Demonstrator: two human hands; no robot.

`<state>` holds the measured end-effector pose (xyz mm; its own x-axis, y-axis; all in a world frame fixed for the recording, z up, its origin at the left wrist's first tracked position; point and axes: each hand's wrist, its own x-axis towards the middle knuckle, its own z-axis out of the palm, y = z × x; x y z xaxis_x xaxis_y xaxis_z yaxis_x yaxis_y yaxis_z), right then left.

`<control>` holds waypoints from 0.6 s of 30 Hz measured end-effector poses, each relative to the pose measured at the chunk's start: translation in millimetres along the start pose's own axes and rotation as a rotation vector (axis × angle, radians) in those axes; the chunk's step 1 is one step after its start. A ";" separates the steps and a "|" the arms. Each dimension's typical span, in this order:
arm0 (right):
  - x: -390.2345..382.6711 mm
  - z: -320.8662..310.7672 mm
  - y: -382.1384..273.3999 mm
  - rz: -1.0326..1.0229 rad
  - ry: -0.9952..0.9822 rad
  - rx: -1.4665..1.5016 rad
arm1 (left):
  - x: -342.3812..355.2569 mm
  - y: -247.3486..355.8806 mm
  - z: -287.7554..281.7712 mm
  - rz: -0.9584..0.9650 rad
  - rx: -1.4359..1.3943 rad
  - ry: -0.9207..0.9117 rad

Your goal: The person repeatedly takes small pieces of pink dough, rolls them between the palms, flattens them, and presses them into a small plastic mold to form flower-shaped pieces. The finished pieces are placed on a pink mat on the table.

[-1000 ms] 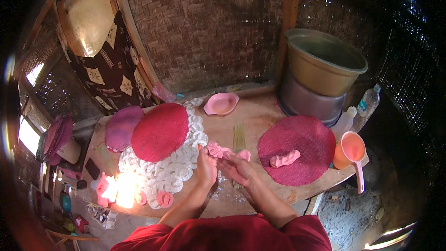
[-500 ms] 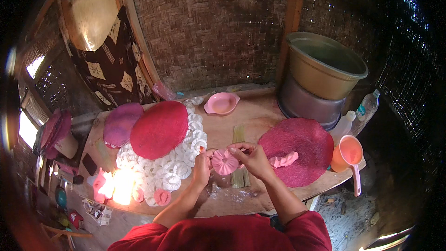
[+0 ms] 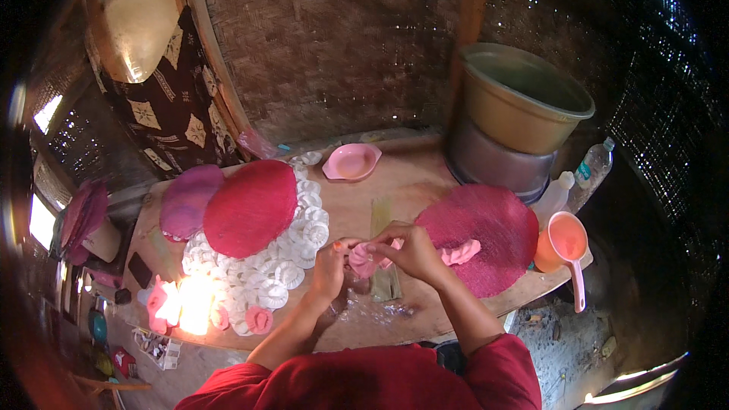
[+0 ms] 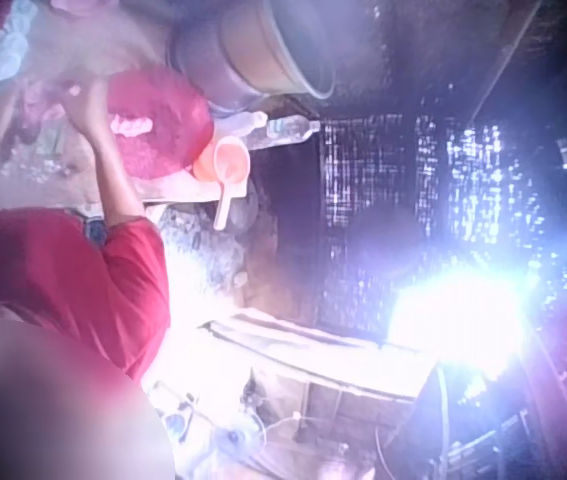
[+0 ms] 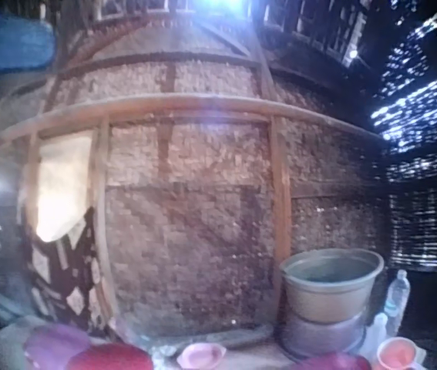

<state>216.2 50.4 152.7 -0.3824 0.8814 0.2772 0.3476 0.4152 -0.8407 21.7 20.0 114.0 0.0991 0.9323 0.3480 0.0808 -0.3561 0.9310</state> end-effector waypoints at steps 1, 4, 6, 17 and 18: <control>2.1 -5.1 9.1 0.034 -0.002 -0.029 | -0.1 -5.7 -1.1 -0.273 -0.085 -0.022; 9.1 -24.5 45.6 0.141 0.084 -0.130 | 5.8 -22.0 -6.5 -0.060 0.071 -0.004; 13.1 -47.6 74.5 0.229 0.160 -0.255 | 2.7 -28.1 -15.7 -0.075 0.179 -0.081; 2.3 -106.3 189.8 0.618 0.335 -0.330 | -29.7 -41.2 -18.0 -0.229 0.044 -0.211; -0.7 -106.9 192.6 0.666 0.359 -0.537 | -32.8 -41.9 -18.7 -0.245 0.012 -0.215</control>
<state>375.0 153.9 40.3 0.2954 0.9552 0.0168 0.7846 -0.2325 -0.5748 -3.5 5.5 65.6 0.2824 0.9559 0.0811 0.1396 -0.1245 0.9823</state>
